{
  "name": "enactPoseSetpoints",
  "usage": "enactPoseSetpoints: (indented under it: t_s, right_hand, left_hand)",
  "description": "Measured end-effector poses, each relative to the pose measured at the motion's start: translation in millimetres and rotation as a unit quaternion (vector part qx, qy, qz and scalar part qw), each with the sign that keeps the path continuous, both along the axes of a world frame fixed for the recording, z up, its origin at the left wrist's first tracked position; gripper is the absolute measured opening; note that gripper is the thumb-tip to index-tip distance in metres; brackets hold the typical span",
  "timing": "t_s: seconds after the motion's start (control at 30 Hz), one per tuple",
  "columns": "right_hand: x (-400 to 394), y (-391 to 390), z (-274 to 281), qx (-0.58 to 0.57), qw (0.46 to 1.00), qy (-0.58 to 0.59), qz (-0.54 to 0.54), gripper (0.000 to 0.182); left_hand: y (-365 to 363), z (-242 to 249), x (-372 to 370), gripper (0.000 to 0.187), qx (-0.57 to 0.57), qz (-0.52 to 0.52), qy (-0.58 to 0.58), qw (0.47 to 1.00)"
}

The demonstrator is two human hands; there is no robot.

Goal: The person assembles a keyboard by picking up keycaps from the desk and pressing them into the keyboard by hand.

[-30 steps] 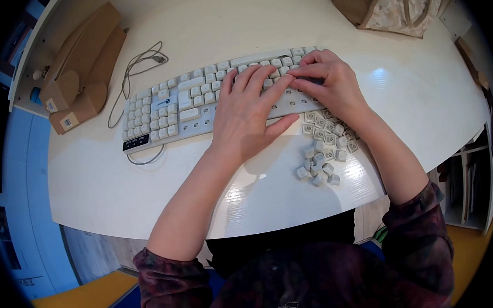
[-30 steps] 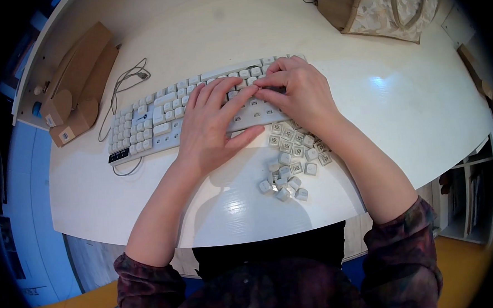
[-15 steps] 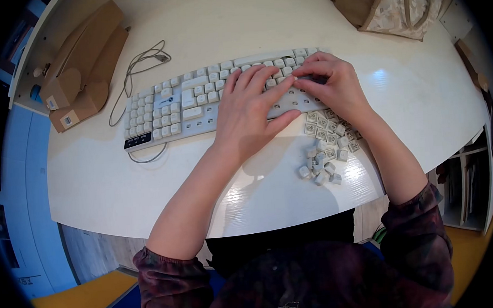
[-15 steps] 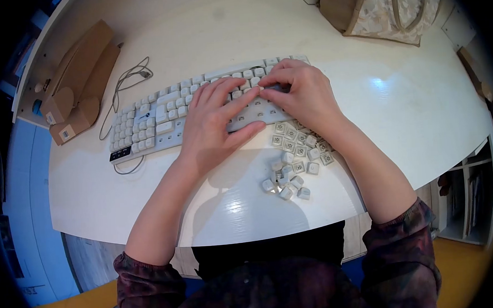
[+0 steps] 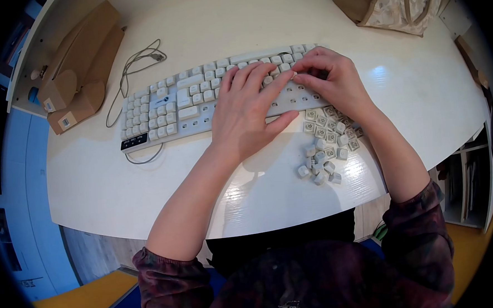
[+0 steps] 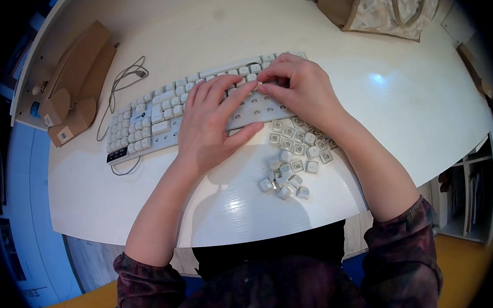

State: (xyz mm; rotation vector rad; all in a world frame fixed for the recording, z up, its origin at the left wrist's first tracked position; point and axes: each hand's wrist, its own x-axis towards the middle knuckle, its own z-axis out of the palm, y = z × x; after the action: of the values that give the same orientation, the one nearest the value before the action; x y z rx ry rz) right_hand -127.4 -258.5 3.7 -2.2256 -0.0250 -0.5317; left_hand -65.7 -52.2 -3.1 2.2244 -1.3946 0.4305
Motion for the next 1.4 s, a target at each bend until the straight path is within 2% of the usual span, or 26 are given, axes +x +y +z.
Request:
enactPoseSetpoints:
  t_s: [0.87, 0.97, 1.17, 1.4]
  right_hand:
    - [1.8, 0.7, 2.5, -0.044, 0.999, -0.002, -0.012, 0.015]
    - [0.8, 1.5, 1.7, 0.025, 0.999, 0.027, -0.013, 0.016]
    - [-0.7, 1.6, -1.6, 0.036, 0.999, 0.005, -0.017, 0.018]
    - [-0.4, -1.0, 2.9, -0.016, 0.999, 0.02, -0.02, 0.018]
  left_hand:
    - [-1.8, -0.3, -0.1, 0.057, 0.017, -0.003, -0.012, 1.0]
    - [-2.5, -2.9, -2.1, 0.058, 0.025, 0.007, -0.035, 0.999]
    - [-2.3, -3.2, -1.3, 0.059, 0.017, 0.0, -0.029, 0.999]
    - [-3.4, -2.6, -1.9, 0.058, 0.018, 0.001, -0.03, 0.999]
